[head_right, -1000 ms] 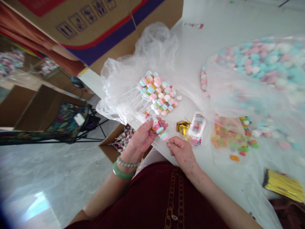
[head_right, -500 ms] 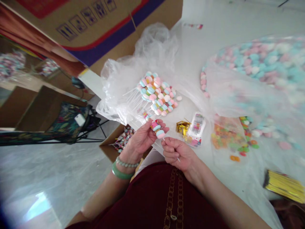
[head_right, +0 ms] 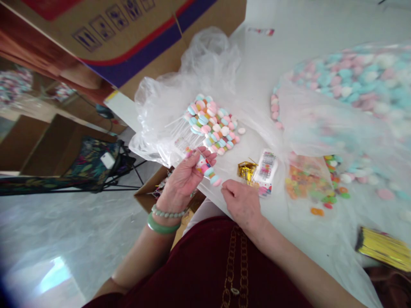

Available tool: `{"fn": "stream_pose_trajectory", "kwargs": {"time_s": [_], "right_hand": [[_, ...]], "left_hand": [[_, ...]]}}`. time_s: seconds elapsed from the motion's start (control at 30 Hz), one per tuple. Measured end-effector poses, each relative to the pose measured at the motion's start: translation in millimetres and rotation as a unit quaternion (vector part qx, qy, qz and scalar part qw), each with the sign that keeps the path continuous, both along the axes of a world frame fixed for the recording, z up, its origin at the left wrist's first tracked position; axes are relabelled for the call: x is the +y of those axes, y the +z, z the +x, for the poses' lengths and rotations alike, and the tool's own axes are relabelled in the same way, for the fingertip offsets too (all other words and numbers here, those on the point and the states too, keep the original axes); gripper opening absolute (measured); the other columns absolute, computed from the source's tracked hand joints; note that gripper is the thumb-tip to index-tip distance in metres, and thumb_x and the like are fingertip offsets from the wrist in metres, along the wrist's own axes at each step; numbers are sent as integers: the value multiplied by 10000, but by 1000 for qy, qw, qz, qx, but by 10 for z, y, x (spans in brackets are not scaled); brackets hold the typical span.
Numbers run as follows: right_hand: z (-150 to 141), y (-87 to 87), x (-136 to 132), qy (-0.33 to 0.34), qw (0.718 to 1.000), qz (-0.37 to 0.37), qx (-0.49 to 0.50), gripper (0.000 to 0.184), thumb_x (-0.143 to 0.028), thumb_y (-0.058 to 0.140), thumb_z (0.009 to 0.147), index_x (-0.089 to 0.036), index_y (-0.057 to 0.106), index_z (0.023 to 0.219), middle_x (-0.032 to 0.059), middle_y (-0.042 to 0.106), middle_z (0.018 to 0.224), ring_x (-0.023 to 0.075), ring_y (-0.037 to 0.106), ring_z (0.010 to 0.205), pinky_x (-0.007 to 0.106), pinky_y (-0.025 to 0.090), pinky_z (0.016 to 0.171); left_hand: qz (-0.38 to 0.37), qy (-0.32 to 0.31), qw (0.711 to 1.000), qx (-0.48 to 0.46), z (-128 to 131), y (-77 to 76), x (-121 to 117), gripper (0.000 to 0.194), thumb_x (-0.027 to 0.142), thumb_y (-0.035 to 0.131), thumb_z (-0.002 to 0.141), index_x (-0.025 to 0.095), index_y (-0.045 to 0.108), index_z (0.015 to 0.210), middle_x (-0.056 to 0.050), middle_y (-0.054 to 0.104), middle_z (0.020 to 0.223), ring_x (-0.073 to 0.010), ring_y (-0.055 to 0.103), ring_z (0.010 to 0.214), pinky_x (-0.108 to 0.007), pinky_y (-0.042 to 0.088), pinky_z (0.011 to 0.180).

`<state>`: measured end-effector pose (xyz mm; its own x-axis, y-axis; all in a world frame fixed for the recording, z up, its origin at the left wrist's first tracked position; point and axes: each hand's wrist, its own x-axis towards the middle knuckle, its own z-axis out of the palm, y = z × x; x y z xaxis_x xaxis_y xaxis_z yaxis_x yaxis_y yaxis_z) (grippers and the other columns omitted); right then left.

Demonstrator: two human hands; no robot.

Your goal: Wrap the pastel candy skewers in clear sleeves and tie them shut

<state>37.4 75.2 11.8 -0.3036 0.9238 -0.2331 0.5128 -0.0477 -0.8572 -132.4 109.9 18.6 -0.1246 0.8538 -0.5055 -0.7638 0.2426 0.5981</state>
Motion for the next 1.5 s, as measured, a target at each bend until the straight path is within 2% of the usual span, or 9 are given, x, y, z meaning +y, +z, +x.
{"fn": "stream_pose_trajectory", "kwargs": {"time_s": [0.13, 0.27, 0.37, 0.43, 0.7, 0.97, 1.1, 1.37, 1.5], "right_hand": [[23, 2, -76, 70, 977, 153, -130, 267, -223, 433, 859, -177, 587, 645, 34, 563, 602, 142, 476, 589, 294, 257, 564], [6, -39, -58, -16, 999, -21, 32, 200, -296, 499, 823, -186, 574, 674, -2, 528, 541, 117, 439, 512, 254, 277, 508], [0, -56, -8, -96, 939, -241, 225, 160, -348, 583, 750, -191, 575, 728, -49, 485, 471, 82, 333, 402, 217, 203, 402], [8, -42, 10, -125, 899, -308, 287, 175, -340, 638, 696, -181, 584, 745, -59, 485, 450, 65, 304, 374, 204, 151, 370], [45, 106, -33, -69, 891, -338, 295, 201, -337, 668, 684, -147, 630, 737, -48, 512, 432, 42, 309, 355, 182, 135, 342], [70, 219, -190, -86, 907, -283, 300, 191, -340, 663, 704, -158, 604, 698, -53, 512, 426, 38, 302, 340, 181, 144, 343], [135, 258, -247, -117, 854, -307, 402, 217, -322, 718, 668, -152, 600, 732, -77, 458, 416, 22, 249, 331, 173, 99, 343], [335, 218, -290, -34, 708, -446, 546, 206, -249, 744, 693, -144, 583, 768, -124, 379, 449, -9, 116, 325, 145, 87, 329], [282, 216, -322, -26, 711, -447, 542, 213, -266, 729, 689, -154, 568, 771, -129, 362, 453, 0, 109, 332, 152, 94, 331]], "left_hand": [[-7, -6, 1000, -2, 118, -7, -4, 104, 174, 591, 863, 114, 655, 919, -59, 688, 807, -182, 691, 822, -348, 541, 866], [-28, -15, 999, -25, 151, 0, -12, 151, 206, 522, 914, 118, 644, 915, -45, 672, 780, -160, 685, 774, -334, 545, 841], [-39, -20, 998, -48, 113, -9, -20, 218, 257, 471, 944, 116, 637, 926, -47, 669, 772, -145, 674, 713, -310, 554, 782], [-40, -23, 997, -58, 80, -16, -29, 243, 291, 467, 946, 116, 635, 939, -45, 663, 751, -151, 673, 699, -316, 555, 766], [6, -2, 1000, -29, 107, 27, -63, 144, 225, 572, 886, 135, 638, 977, -42, 684, 816, -171, 689, 774, -337, 541, 824], [69, -50, 996, 5, 304, 293, -192, 215, 307, 654, 833, 134, 641, 959, -50, 676, 813, -192, 687, 811, -338, 532, 829], [71, -56, 996, -1, 356, 393, -245, 223, 328, 653, 833, 127, 638, 930, -48, 664, 790, -194, 686, 784, -355, 532, 825], [74, -57, 996, -1, 433, 472, -325, 181, 283, 680, 810, 125, 630, 882, -44, 662, 780, -178, 673, 748, -359, 539, 805], [94, -62, 993, 29, 527, 489, -363, 189, 281, 703, 787, 125, 635, 868, -40, 661, 761, -165, 665, 710, -303, 537, 731]]}}
